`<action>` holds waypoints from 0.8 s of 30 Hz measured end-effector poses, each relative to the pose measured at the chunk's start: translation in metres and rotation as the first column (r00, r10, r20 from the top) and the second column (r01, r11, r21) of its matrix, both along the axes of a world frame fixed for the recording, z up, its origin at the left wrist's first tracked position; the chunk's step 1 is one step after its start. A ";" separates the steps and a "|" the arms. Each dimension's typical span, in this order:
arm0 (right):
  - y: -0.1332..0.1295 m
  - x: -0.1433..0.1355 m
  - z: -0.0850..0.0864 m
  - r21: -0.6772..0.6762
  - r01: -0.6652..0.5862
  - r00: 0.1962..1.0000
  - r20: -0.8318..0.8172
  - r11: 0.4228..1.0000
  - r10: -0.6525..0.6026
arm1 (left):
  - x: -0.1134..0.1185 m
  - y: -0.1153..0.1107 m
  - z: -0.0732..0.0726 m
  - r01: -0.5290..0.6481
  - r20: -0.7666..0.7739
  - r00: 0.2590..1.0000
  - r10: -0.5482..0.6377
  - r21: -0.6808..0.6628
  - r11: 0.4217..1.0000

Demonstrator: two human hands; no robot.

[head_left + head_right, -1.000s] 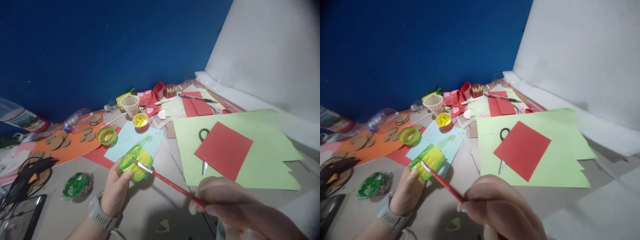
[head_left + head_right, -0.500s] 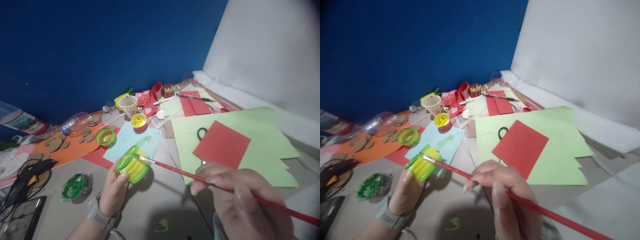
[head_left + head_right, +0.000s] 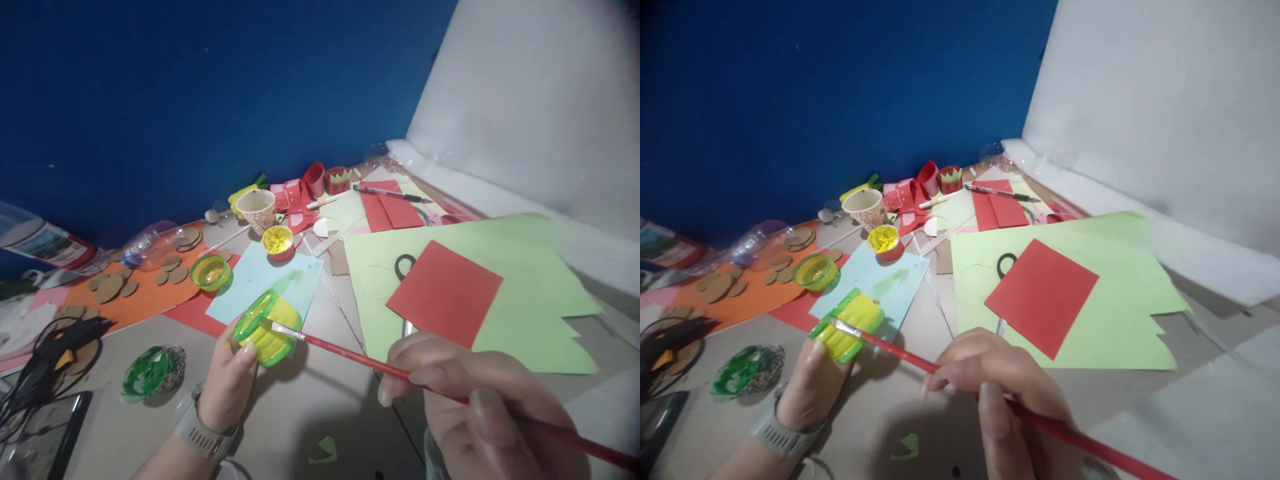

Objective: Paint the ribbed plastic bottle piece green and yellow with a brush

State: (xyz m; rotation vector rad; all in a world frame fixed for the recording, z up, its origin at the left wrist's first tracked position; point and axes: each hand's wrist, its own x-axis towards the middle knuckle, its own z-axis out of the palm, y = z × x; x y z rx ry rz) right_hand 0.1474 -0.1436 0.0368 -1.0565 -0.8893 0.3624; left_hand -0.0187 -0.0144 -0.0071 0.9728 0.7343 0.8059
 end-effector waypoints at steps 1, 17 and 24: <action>0.001 -0.001 0.001 0.005 -0.011 1.000 0.012 1.000 0.011 | -0.001 0.000 -0.001 0.005 -0.005 1.000 -0.005 0.005 1.000; -0.011 0.010 -0.011 -0.055 -0.092 0.978 0.181 0.994 0.101 | -0.005 -0.001 -0.006 -0.009 -0.001 1.000 0.009 0.006 1.000; -0.012 0.011 -0.009 -0.060 -0.137 0.967 0.208 0.989 0.147 | -0.002 -0.001 -0.001 0.008 0.010 1.000 -0.008 0.000 1.000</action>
